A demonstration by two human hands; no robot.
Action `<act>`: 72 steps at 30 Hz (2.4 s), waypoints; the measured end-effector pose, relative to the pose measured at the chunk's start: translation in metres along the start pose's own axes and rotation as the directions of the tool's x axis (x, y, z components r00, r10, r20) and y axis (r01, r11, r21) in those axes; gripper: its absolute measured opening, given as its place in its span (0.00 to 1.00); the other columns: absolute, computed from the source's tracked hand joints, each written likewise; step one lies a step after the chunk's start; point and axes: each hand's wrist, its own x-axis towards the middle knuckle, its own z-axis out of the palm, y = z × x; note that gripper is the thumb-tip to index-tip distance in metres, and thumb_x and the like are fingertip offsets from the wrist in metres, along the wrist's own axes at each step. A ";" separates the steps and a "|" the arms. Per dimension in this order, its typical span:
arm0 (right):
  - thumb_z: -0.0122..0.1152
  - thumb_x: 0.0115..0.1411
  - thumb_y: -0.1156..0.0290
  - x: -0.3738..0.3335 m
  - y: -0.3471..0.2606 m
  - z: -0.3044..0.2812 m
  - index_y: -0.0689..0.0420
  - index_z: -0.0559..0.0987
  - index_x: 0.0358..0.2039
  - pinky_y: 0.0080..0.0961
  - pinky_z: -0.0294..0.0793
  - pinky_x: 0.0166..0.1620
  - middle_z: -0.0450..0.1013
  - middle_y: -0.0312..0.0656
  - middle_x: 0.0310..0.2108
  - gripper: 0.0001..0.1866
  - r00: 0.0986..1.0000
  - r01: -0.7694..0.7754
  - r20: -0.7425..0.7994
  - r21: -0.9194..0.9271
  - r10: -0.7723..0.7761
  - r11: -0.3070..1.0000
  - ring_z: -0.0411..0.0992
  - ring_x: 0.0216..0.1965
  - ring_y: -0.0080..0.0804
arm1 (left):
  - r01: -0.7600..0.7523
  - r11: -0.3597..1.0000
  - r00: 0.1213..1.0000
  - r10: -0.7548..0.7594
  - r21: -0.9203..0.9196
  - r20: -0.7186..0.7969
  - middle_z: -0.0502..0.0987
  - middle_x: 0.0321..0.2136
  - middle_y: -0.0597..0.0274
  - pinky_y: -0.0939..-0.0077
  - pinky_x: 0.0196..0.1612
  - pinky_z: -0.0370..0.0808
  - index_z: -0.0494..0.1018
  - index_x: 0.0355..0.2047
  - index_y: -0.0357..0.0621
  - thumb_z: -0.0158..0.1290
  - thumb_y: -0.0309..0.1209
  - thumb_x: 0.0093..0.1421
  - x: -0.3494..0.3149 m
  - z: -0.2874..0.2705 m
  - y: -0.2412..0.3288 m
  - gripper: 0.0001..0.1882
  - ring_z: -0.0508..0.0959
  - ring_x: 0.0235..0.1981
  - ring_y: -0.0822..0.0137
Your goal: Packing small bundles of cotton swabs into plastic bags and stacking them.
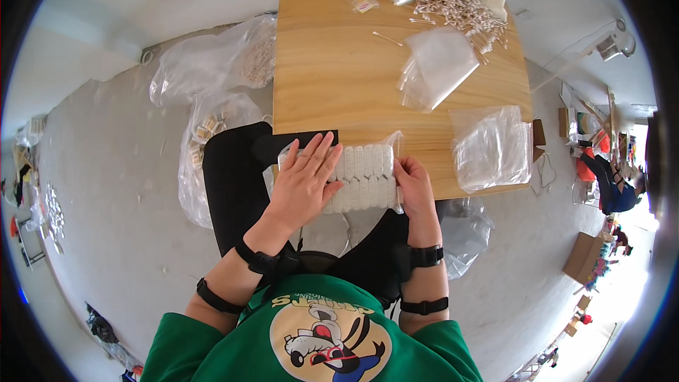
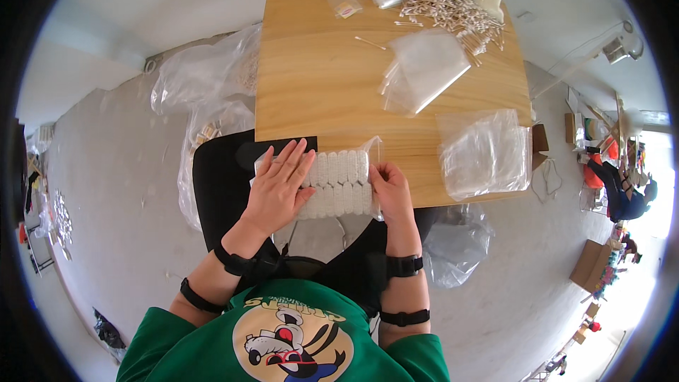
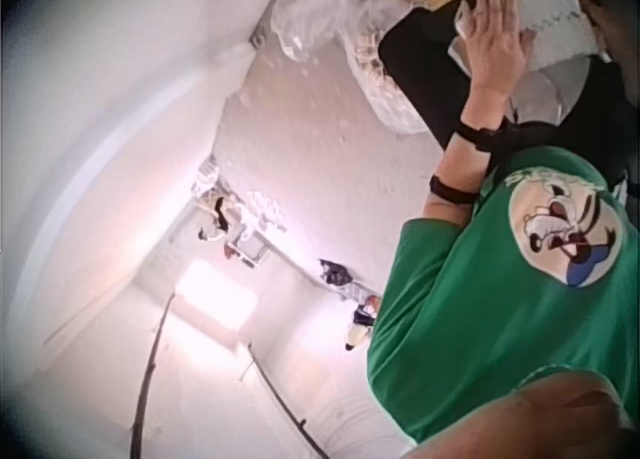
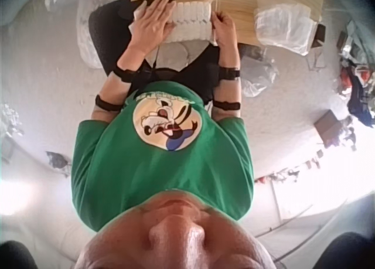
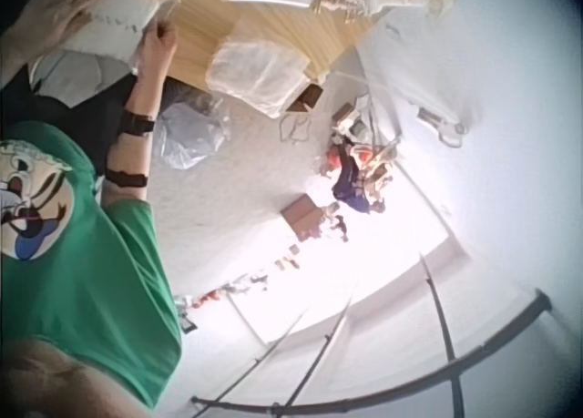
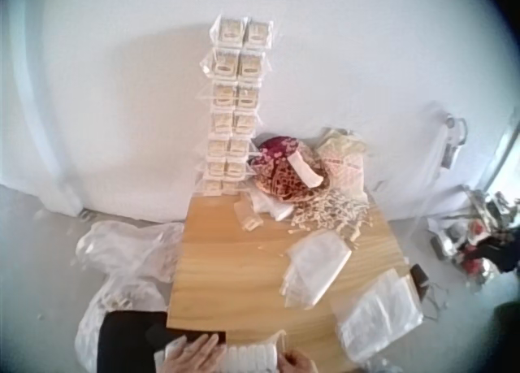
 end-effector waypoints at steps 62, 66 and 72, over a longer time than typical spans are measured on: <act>0.62 0.56 0.75 0.029 -0.038 -0.003 0.59 0.73 0.40 0.13 0.59 0.23 0.68 0.29 0.27 0.11 0.916 -0.140 0.400 0.253 0.028 0.957 0.63 0.23 0.15 | -0.037 0.982 0.988 0.009 -0.183 -0.152 0.75 0.27 0.59 0.65 0.36 0.70 0.70 0.34 0.42 0.54 0.28 0.53 0.075 0.036 0.037 0.08 0.76 0.32 0.58; 0.62 0.56 0.75 0.026 -0.043 0.000 0.58 0.73 0.39 0.12 0.59 0.24 0.68 0.28 0.28 0.11 0.907 -0.147 0.420 0.259 0.026 0.955 0.63 0.25 0.14 | -0.007 0.978 0.994 -0.016 -0.209 -0.108 0.76 0.28 0.58 0.64 0.38 0.70 0.72 0.35 0.41 0.56 0.27 0.52 0.075 0.034 0.037 0.10 0.76 0.32 0.56; 0.60 0.59 0.74 0.024 -0.032 0.008 0.58 0.73 0.34 0.12 0.62 0.27 0.68 0.27 0.26 0.05 0.950 0.036 0.298 0.180 -0.090 0.983 0.63 0.26 0.12 | -0.030 0.973 0.993 0.002 -0.231 -0.118 0.75 0.29 0.57 0.64 0.38 0.70 0.72 0.35 0.39 0.55 0.26 0.51 0.076 0.033 0.037 0.10 0.75 0.32 0.56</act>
